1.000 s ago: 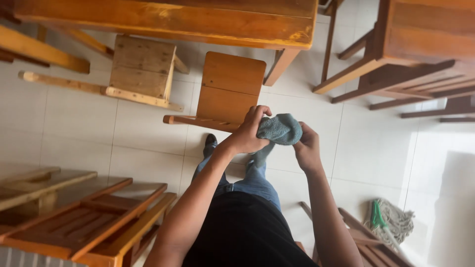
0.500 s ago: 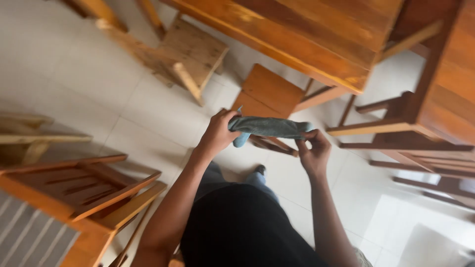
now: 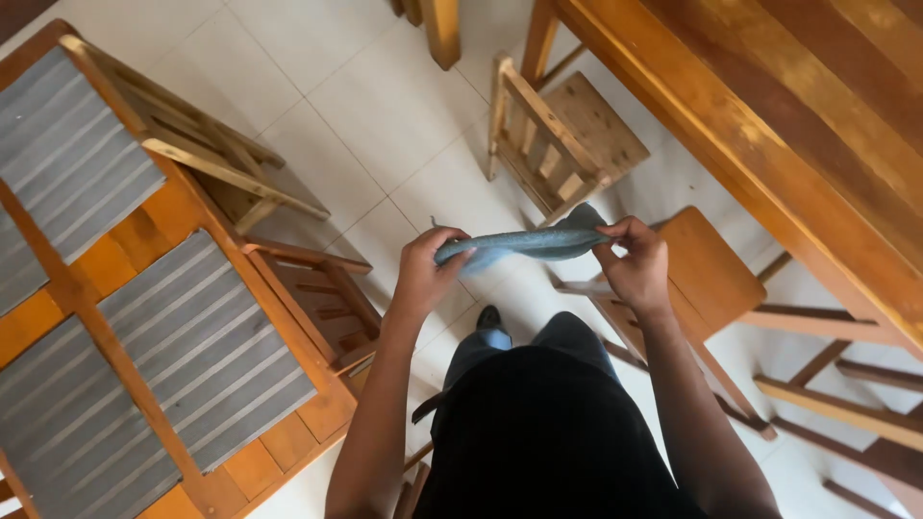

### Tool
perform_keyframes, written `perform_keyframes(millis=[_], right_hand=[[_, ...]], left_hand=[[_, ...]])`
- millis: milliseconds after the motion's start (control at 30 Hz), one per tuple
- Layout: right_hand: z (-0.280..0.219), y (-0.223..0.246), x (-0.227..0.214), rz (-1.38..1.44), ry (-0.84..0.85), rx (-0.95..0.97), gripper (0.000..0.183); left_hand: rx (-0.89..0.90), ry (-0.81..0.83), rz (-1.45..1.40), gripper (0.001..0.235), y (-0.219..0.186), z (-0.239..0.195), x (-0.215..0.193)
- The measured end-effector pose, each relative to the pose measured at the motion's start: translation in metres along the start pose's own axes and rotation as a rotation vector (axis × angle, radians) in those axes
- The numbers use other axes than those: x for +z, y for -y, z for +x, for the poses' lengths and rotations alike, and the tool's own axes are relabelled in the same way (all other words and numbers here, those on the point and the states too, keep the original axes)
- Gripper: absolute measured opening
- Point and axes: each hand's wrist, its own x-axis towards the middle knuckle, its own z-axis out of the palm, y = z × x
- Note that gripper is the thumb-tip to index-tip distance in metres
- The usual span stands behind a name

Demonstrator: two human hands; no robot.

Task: Organize placemats and wipe down wooden tables and chairs using a cloth.

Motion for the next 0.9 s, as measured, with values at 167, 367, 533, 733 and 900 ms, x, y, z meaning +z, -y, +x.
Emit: perform_keyframes(millis=[167, 367, 533, 733, 900], right_hand=[[0.048, 0.055, 0.036, -0.074, 0.176, 0.025, 0.026], [0.108, 0.111, 0.073, -0.155, 0.431, 0.033, 0.048], [0.17, 0.161, 0.108, -0.18, 0.412, -0.103, 0.063], [0.263, 0.152, 0.142, -0.039, 0.505, -0.227, 0.084], [0.351, 0.119, 0.171, -0.135, 0.559, 0.092, 0.037]], left_hand=[[0.133, -0.226, 0.014, 0.017, 0.009, 0.029, -0.023], [0.276, -0.283, -0.063, 0.028, 0.001, 0.09, -0.032], [0.334, -0.144, -0.081, 0.032, -0.009, 0.162, -0.043], [0.353, -0.034, -0.091, 0.031, -0.038, 0.26, -0.075], [0.364, -0.082, 0.023, 0.026, -0.011, 0.348, -0.098]])
